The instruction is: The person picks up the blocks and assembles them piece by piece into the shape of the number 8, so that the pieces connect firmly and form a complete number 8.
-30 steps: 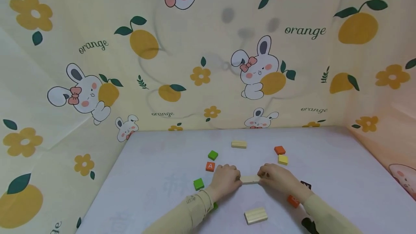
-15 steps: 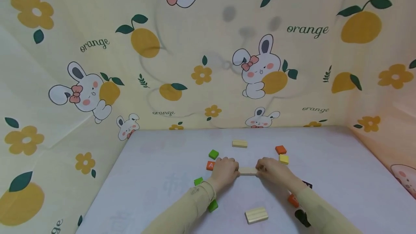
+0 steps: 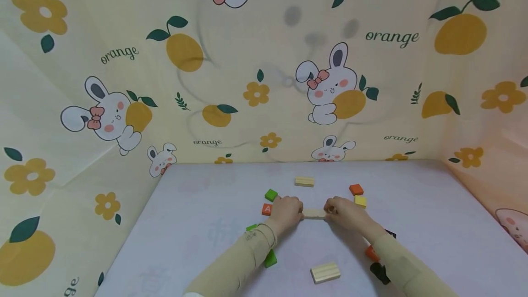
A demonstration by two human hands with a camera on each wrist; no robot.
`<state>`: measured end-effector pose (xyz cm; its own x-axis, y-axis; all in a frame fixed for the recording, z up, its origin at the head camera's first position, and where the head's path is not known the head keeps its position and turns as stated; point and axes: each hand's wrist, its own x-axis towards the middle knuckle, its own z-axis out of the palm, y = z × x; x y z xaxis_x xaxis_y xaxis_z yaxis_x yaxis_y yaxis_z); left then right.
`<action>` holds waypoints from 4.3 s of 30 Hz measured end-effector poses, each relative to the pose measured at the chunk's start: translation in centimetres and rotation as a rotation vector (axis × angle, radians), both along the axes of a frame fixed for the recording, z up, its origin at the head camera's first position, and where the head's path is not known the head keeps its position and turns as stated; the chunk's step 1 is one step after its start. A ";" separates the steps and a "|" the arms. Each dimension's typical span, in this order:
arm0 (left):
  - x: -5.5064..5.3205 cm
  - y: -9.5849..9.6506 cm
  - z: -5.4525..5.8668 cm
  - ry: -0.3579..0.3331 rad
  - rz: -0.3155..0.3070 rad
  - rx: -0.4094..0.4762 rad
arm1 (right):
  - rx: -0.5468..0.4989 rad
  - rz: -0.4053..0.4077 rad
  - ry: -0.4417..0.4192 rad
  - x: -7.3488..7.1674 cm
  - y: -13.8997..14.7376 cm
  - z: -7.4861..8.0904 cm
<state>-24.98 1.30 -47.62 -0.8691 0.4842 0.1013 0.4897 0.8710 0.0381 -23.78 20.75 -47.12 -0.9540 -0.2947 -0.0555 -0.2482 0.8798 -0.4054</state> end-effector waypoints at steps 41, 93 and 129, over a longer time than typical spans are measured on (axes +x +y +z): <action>0.3 0.1 0.3 0.043 0.011 -0.053 | -0.170 0.218 -0.215 7.1 11.2 1.4; -0.2 0.1 0.1 -0.033 0.023 -0.038 | -0.019 -0.012 -0.071 4.9 5.2 0.2; 0.0 -0.1 0.2 -0.012 0.001 -0.014 | 0.008 -0.089 -0.050 3.2 2.4 0.1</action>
